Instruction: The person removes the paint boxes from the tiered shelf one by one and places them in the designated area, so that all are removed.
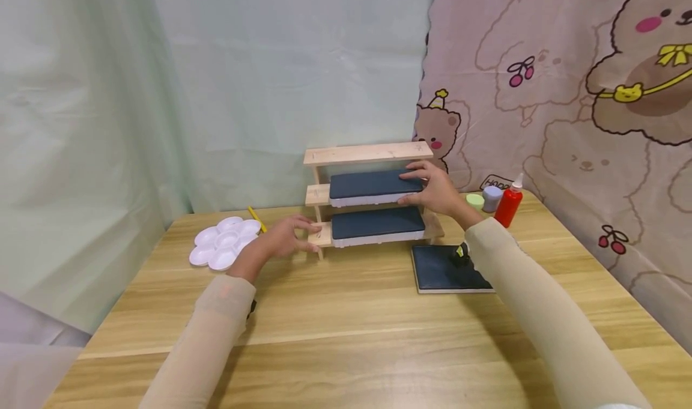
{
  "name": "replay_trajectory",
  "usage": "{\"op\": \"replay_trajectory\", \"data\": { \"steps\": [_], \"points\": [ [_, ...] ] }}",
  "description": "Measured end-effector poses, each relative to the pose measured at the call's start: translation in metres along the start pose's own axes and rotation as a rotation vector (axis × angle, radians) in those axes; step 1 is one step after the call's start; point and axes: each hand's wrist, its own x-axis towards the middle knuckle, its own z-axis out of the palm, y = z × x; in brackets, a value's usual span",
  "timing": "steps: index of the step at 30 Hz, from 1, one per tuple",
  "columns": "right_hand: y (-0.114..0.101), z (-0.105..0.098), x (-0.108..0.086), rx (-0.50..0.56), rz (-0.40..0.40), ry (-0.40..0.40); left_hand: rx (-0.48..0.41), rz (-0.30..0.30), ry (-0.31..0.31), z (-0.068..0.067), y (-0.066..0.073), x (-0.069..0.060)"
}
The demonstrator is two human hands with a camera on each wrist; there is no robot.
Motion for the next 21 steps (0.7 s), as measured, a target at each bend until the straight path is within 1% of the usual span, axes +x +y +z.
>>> {"op": "replay_trajectory", "data": {
  "steps": [5, 15, 21],
  "points": [
    [-0.002, -0.002, -0.003, 0.019, -0.018, 0.014, -0.006, 0.007, 0.0, 0.0, -0.001, -0.001],
    [-0.01, -0.006, -0.01, 0.129, -0.021, 0.052, -0.003, 0.011, 0.009, 0.002, -0.002, -0.001],
    [-0.015, -0.009, -0.013, 0.124, -0.042, 0.05, -0.009, 0.005, 0.008, 0.001, -0.002, -0.002]
  ]
}}
